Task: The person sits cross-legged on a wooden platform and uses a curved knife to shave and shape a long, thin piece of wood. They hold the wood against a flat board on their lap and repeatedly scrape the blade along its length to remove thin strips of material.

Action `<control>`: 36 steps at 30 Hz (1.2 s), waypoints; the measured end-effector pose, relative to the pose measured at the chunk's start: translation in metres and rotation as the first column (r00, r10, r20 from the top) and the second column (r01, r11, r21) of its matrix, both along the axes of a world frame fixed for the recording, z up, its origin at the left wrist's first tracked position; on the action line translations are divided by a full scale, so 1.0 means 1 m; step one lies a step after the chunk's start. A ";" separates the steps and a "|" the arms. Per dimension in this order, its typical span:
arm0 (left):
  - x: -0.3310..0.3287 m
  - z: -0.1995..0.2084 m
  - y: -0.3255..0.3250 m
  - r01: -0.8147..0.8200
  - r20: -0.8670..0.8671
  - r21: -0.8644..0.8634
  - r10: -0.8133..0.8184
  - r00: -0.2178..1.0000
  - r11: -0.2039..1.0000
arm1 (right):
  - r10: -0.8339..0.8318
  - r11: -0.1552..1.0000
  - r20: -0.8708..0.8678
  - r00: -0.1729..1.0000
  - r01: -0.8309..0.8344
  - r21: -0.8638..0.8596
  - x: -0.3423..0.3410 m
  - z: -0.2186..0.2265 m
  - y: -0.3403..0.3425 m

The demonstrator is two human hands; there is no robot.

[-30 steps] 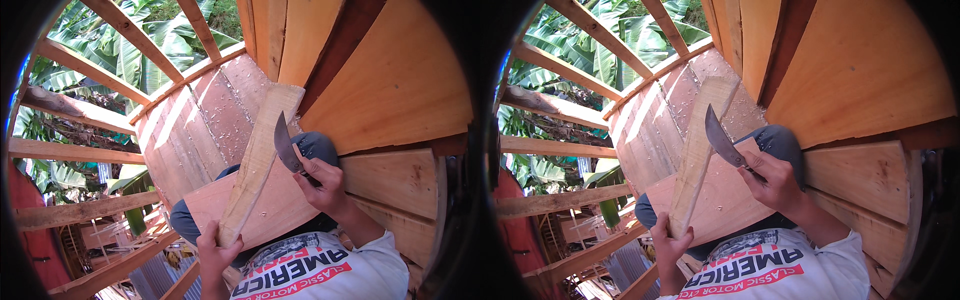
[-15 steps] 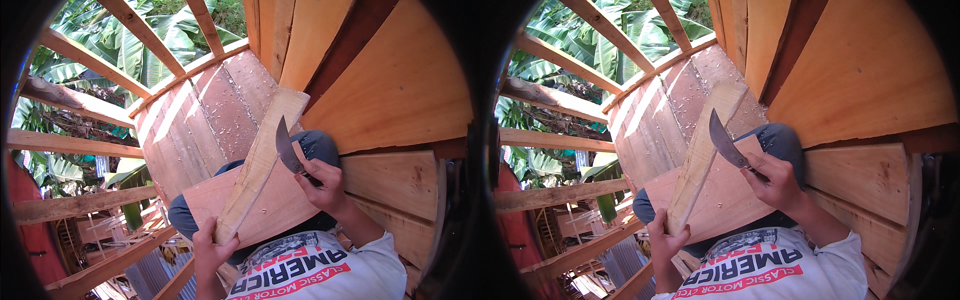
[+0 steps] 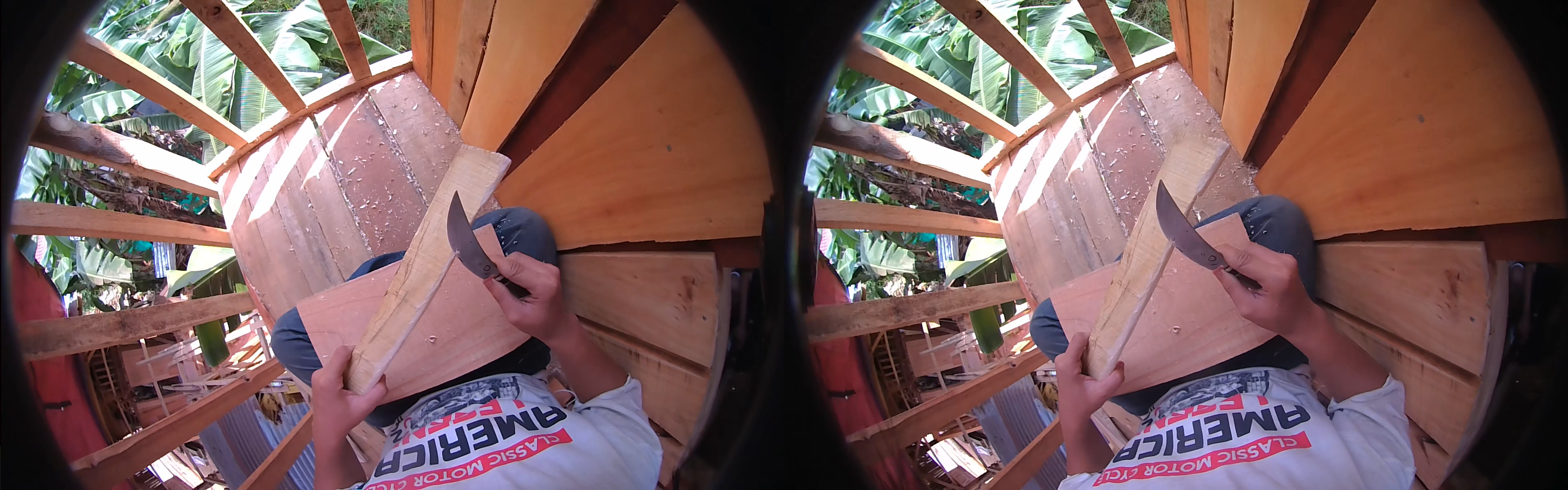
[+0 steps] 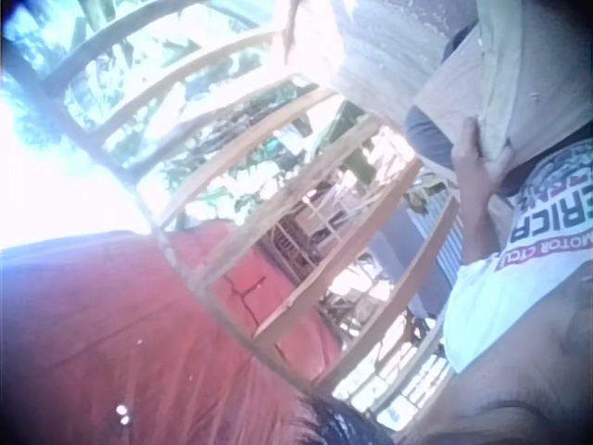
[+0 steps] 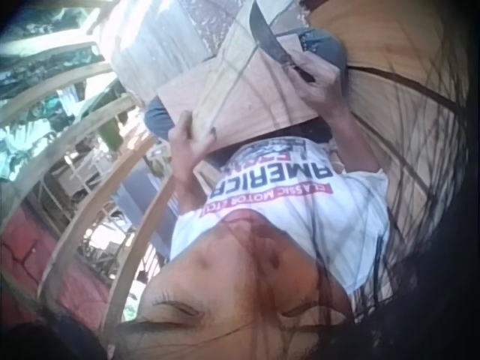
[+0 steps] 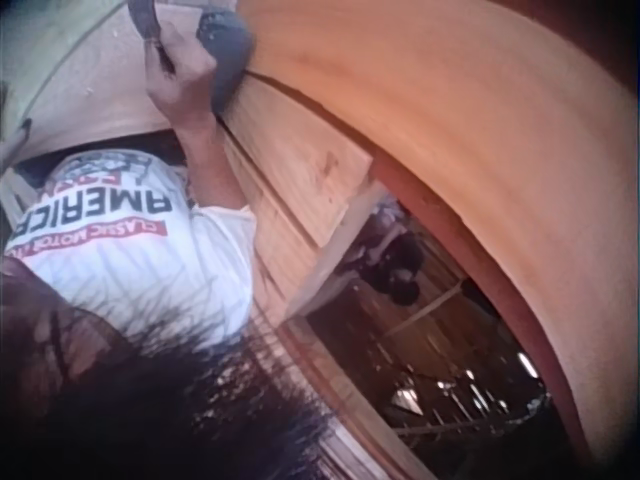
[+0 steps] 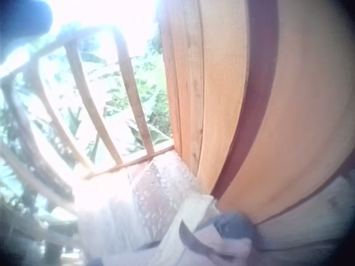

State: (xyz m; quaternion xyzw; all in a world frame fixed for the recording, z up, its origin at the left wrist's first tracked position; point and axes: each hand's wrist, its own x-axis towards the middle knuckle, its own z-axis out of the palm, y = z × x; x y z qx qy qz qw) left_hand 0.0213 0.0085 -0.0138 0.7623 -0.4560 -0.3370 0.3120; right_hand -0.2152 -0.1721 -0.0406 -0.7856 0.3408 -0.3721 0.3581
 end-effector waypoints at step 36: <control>0.017 -0.043 -0.001 0.106 -0.094 0.071 -0.099 0.991 0.992 | -0.111 0.984 -0.161 0.981 0.131 0.118 -0.005 -0.007 0.015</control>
